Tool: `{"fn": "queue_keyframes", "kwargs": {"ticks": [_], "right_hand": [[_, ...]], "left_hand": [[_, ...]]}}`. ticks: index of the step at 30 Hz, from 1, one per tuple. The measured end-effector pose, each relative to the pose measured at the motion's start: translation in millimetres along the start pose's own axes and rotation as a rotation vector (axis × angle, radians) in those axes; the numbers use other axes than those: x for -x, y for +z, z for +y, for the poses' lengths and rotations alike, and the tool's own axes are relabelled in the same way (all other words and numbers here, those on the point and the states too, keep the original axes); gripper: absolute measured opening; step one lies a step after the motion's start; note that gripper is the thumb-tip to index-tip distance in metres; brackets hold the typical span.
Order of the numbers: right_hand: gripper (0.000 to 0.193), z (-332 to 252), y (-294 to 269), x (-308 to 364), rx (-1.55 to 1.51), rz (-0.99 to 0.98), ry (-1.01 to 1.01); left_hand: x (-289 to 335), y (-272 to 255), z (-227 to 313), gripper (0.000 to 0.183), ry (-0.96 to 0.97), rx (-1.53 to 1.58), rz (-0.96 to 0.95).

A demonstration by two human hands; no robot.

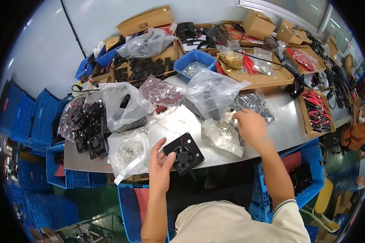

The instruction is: Attaching mounting brackets to computer cooling fans.

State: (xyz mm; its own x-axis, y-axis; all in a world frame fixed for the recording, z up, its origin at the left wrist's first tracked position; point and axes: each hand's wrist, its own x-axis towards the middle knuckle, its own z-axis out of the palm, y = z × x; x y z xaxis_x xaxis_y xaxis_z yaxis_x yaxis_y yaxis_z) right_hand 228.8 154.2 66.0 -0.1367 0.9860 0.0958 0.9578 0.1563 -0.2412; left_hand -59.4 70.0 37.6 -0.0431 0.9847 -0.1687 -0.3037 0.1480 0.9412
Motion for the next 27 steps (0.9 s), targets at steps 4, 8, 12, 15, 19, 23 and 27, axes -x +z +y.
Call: {"fn": "queue_keyframes", "kwargs": {"ticks": [4, 8, 12, 15, 19, 23, 27], "right_hand": [[0.023, 20.3, 8.5, -13.8, 0.009, 0.007, -0.243], [0.022, 25.5, 4.3, -16.2, -0.028, -0.105, -0.194], [0.026, 38.8, 10.0, -9.3, -0.119, 0.092, -0.173], [0.021, 18.8, 2.9, 13.2, -1.267, 0.16, 0.104], [0.027, -40.5, 5.1, 58.0, -1.659, -0.006, -0.054], [0.033, -52.3, 21.0, 71.1, -1.185, 0.098, -0.273], [0.03, -54.0, 13.3, 76.1, -0.946, 0.25, -0.36]], "left_hand": [[-25.9, 1.3, 0.4, 0.05, 0.027, -0.262, -0.019], [-43.4, -2.7, -3.0, 0.049, 0.382, -0.923, 0.013], [-26.2, 13.9, 5.1, 0.042, 0.558, -1.183, 0.2], [-13.0, 20.9, 9.6, 0.039, 0.503, -0.731, 0.078], [1.0, 55.3, 13.8, 0.039, 0.114, -0.015, -0.29], [-5.5, 60.6, -3.6, 0.032, -0.008, 0.053, -0.3], [-2.2, 54.5, -5.9, 0.022, -0.062, 0.028, -0.253]]}}
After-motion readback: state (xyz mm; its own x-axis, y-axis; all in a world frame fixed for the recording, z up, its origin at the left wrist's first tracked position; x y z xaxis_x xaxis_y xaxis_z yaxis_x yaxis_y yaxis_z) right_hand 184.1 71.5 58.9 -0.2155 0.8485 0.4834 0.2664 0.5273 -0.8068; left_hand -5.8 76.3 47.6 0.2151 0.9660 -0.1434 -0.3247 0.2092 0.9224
